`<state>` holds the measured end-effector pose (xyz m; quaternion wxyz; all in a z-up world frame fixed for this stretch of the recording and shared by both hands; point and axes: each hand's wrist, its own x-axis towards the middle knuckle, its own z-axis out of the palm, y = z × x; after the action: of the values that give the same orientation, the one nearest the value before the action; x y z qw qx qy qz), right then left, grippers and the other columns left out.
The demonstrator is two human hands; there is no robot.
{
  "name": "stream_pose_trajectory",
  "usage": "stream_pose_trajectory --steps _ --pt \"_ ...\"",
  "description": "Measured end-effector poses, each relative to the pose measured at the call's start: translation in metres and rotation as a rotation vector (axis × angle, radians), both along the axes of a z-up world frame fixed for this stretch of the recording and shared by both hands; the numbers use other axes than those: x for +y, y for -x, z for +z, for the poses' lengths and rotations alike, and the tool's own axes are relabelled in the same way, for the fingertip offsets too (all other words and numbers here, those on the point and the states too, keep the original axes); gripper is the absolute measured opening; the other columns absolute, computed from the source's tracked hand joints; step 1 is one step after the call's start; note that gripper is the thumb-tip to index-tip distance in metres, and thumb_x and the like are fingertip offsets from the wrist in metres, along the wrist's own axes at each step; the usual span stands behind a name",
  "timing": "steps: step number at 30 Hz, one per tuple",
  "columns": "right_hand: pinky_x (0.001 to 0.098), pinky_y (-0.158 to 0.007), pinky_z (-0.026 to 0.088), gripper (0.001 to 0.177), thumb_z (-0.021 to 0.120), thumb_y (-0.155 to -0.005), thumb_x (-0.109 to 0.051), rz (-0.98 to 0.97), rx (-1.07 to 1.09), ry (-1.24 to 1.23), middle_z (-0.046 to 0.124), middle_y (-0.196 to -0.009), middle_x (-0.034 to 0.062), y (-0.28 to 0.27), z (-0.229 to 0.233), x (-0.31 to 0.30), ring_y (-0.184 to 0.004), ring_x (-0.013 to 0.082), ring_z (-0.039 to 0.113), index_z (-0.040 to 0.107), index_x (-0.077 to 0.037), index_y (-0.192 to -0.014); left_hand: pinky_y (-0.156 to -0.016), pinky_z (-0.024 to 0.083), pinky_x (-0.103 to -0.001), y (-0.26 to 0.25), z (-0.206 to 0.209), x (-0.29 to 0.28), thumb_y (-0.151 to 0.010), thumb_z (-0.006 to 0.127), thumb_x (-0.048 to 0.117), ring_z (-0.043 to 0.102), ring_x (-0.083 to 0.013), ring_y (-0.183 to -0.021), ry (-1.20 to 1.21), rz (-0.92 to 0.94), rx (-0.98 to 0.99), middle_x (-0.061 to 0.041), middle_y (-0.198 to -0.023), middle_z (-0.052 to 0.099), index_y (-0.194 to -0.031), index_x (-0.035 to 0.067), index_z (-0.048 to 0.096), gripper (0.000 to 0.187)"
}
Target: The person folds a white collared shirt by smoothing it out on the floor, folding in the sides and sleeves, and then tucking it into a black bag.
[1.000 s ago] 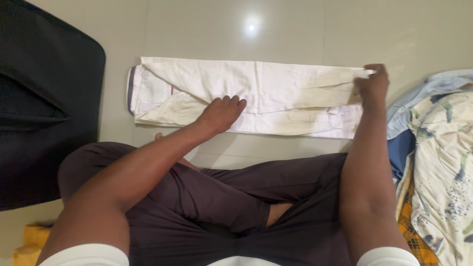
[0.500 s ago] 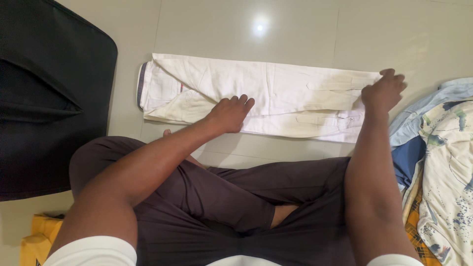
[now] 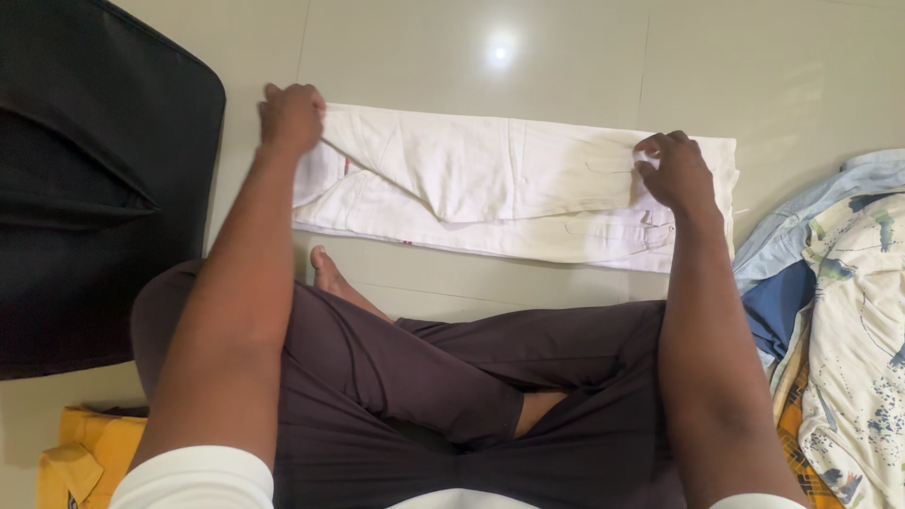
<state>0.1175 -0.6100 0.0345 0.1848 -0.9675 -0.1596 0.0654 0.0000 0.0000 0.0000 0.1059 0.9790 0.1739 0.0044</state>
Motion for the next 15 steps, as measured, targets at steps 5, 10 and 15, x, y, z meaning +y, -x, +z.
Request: stream_pose_trajectory --steps 5,10,15 --pt "0.0521 -0.092 0.051 0.026 0.066 -0.091 -0.008 -0.076 -0.068 0.119 0.065 -0.121 0.0080 -0.013 -0.010 -0.023 -0.120 0.0363 0.055 0.075 -0.019 -0.113 -0.103 0.039 -0.059 -0.008 0.008 0.017 -0.094 0.070 0.019 0.048 -0.0399 -0.126 0.032 0.026 0.218 -0.005 -0.120 0.070 -0.103 0.021 0.076 0.011" --pt "0.0578 -0.092 0.049 0.035 0.059 -0.086 0.000 -0.171 -0.121 0.136 0.062 -0.124 0.0096 -0.021 -0.017 -0.049 -0.122 0.0413 0.050 0.073 -0.019 -0.112 -0.101 0.041 -0.062 -0.010 -0.006 0.035 -0.092 0.076 0.022 0.047 -0.0427 -0.126 -0.086 -0.001 0.249 -0.012 -0.128 0.062 -0.101 0.021 0.079 0.010" --pt "0.0530 -0.094 0.049 0.040 0.056 -0.086 0.001 -0.239 -0.094 0.037 0.063 -0.124 0.0121 -0.033 -0.028 -0.090 -0.118 0.0398 0.056 0.072 -0.017 -0.118 -0.094 0.050 -0.057 -0.006 -0.018 0.047 -0.093 0.080 0.029 0.051 -0.0446 -0.123 -0.071 0.069 0.097 -0.018 -0.130 0.059 -0.101 0.018 0.078 0.014"
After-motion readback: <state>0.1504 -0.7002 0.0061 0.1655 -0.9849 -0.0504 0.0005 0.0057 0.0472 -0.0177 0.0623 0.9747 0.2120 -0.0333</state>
